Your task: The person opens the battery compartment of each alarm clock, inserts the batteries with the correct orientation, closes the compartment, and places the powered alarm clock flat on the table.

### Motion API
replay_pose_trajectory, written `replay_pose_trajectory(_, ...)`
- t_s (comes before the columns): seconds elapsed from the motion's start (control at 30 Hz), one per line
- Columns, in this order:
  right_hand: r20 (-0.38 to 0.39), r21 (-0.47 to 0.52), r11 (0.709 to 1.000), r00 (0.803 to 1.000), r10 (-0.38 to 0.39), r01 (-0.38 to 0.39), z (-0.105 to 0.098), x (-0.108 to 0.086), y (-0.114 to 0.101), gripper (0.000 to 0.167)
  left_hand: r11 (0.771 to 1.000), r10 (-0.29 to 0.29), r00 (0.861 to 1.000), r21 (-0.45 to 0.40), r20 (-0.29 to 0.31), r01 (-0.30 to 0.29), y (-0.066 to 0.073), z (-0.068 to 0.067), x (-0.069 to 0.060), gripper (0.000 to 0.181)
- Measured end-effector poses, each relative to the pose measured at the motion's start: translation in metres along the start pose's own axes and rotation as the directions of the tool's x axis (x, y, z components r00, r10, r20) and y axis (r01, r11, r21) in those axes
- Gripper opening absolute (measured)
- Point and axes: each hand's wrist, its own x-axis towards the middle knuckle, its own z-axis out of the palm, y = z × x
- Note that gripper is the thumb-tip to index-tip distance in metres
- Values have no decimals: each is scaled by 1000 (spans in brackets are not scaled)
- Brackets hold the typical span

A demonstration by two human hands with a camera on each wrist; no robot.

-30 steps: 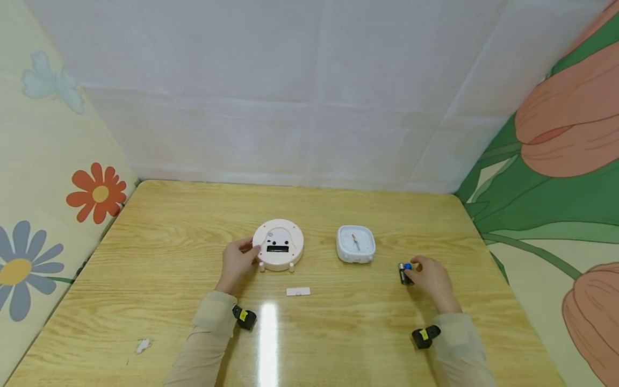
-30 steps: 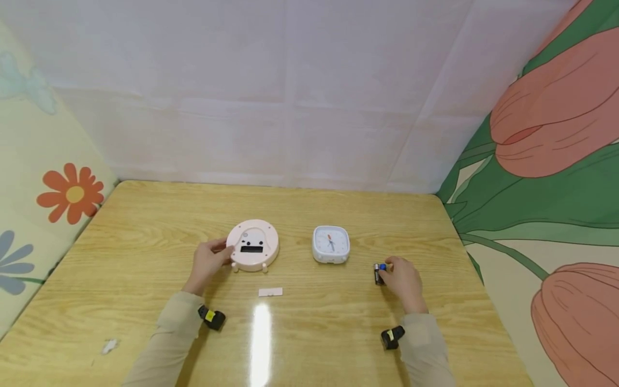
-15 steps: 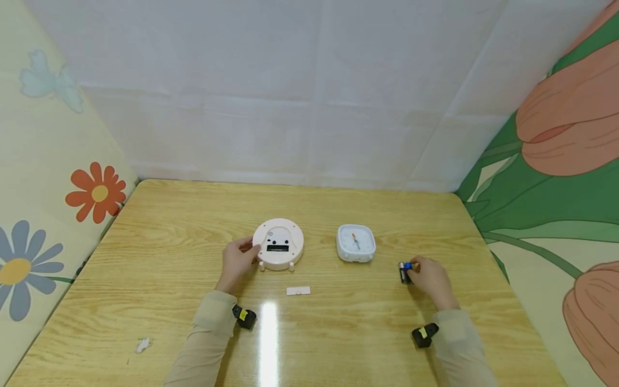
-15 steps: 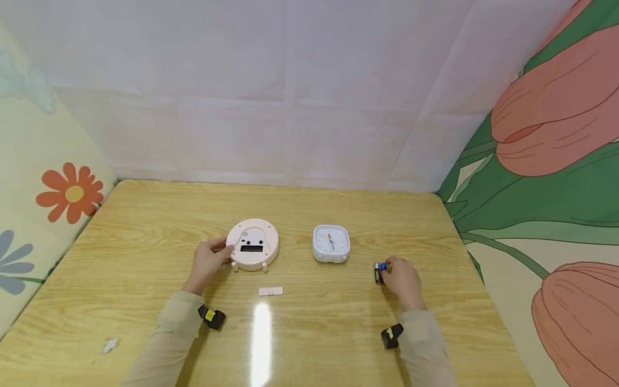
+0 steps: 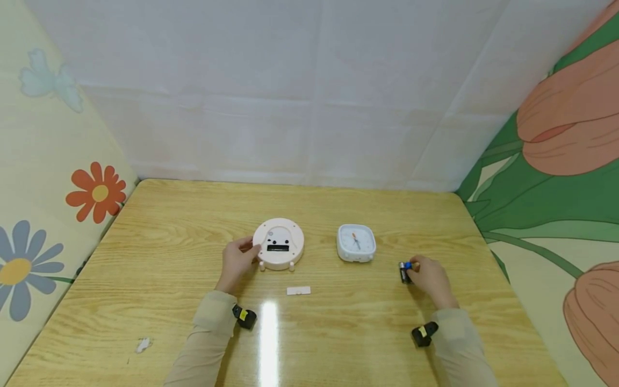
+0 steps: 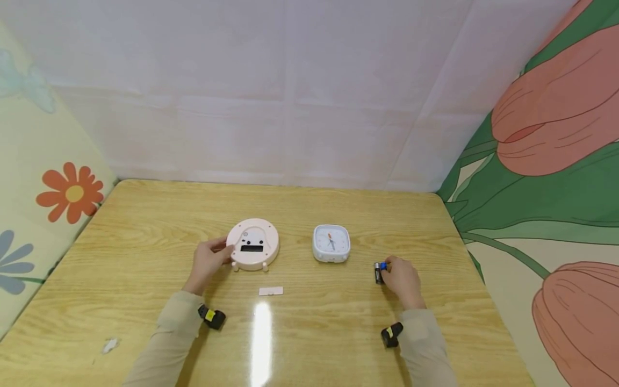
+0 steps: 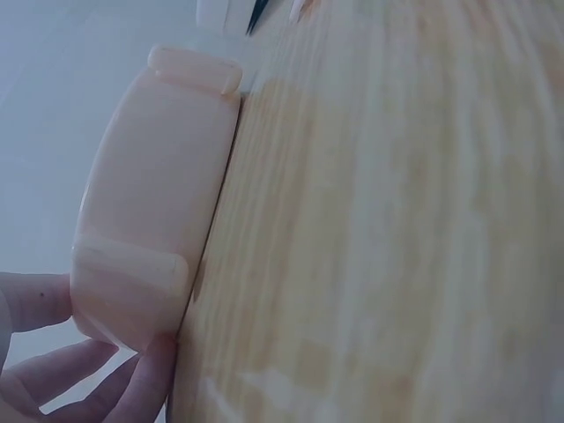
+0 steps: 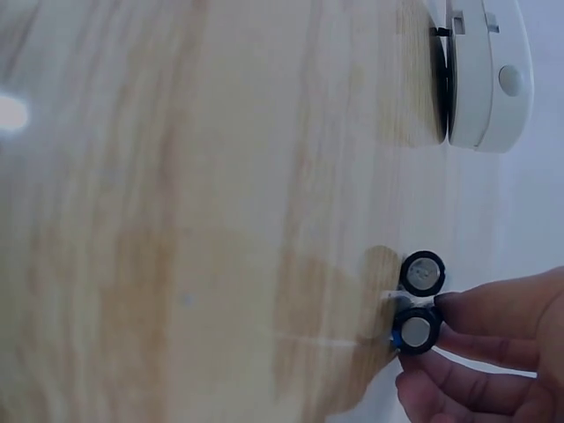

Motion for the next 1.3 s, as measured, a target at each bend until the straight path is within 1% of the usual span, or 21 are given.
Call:
replay_pose_trajectory(0.13,-1,10,1000,1000,2,-2,0,1,0,29,1000,1,1000,5,2,-1,0,0,0,36)
replay_pose_trajectory(0.3,-8,8,1000,1000,7,-7,1,3,1,29,1000,-9,1000,-11,3,9,1,0,-1,37)
replay_pose_trajectory(0.73,19,-25,998,998,52,-52,-2,6,2,28,1000,-11,1000,-24,7,11,0,0,0,37)
replay_pose_trajectory(0.9,13,-26,999,999,40,-39,-3,5,1,24,999,-17,1000,-30,10,17,1,0,-1,37)
replay_pose_trajectory(1.07,16,-2,999,999,52,-52,-4,4,1,18,999,-28,1000,-19,14,28,3,0,-1,37)
replay_pose_trajectory(1.3,16,37,996,996,85,-85,-2,4,3,19,999,-44,999,-14,16,44,2,0,0,38)
